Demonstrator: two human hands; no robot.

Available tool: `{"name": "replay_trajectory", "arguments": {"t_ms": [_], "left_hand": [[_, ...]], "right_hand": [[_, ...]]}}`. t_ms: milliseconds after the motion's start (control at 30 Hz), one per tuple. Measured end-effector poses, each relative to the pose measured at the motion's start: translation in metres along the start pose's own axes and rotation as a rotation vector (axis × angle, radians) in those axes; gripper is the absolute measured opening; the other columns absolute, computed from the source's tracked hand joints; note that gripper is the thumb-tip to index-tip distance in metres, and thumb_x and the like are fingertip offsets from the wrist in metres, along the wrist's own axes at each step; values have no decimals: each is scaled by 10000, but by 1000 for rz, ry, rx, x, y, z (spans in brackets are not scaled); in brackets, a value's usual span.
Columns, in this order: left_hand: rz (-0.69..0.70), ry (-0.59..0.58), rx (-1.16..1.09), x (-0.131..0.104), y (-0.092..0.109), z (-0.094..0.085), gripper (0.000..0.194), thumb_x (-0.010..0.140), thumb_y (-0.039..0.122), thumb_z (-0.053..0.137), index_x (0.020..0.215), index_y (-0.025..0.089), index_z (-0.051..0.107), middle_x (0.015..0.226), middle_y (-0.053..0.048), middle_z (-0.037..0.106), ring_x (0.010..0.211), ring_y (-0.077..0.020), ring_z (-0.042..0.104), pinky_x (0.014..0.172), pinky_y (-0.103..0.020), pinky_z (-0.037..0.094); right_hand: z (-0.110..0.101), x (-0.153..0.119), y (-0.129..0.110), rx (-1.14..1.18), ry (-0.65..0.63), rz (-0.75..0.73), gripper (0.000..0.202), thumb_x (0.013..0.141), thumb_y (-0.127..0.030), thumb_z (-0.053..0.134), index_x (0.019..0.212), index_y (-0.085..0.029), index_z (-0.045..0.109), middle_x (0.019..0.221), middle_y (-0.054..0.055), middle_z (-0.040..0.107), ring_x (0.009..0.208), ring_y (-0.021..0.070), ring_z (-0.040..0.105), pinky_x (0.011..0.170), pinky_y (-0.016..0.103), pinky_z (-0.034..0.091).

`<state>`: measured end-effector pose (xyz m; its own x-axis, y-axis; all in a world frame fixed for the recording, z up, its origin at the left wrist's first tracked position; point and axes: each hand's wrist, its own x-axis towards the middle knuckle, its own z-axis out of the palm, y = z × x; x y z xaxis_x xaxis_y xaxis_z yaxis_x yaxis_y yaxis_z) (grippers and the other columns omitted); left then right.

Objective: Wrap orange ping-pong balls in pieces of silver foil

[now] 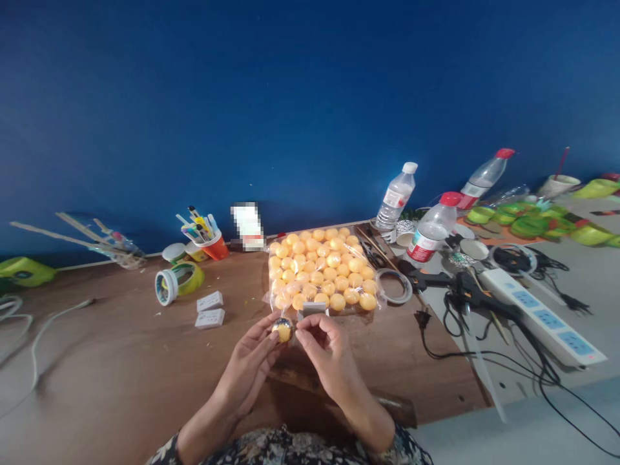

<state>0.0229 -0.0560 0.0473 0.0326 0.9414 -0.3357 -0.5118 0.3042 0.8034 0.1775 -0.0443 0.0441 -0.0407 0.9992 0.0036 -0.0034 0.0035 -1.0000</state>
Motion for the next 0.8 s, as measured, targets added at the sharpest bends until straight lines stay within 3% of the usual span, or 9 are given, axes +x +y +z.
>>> {"name": "replay_trajectory", "arguments": {"t_ms": [267,500,800], "left_hand": [[8,28,-46,2,-2,-2,299,789,204,709,1082,173,656,1019,-57,701,879,-132,643,792,-237,525],[13,48,-57,2,-1,2,295,758,212,739,1040,169,665,984,-54,712,862,-133,652,776,-237,531],[85,19,95,1,-5,2,397,762,244,731,1148,205,642,1077,-67,724,970,-173,661,871,-281,513]], "right_hand": [[4,-4,-2,24,25,33,200,816,-404,650,800,-205,637,716,22,658,638,176,583,603,263,471],[5,-6,3,-26,-1,-62,145,864,-347,597,824,-212,632,875,44,688,832,209,630,748,290,483],[11,-9,0,49,11,28,147,830,-349,638,786,-211,617,733,1,648,688,174,597,659,262,477]]}}
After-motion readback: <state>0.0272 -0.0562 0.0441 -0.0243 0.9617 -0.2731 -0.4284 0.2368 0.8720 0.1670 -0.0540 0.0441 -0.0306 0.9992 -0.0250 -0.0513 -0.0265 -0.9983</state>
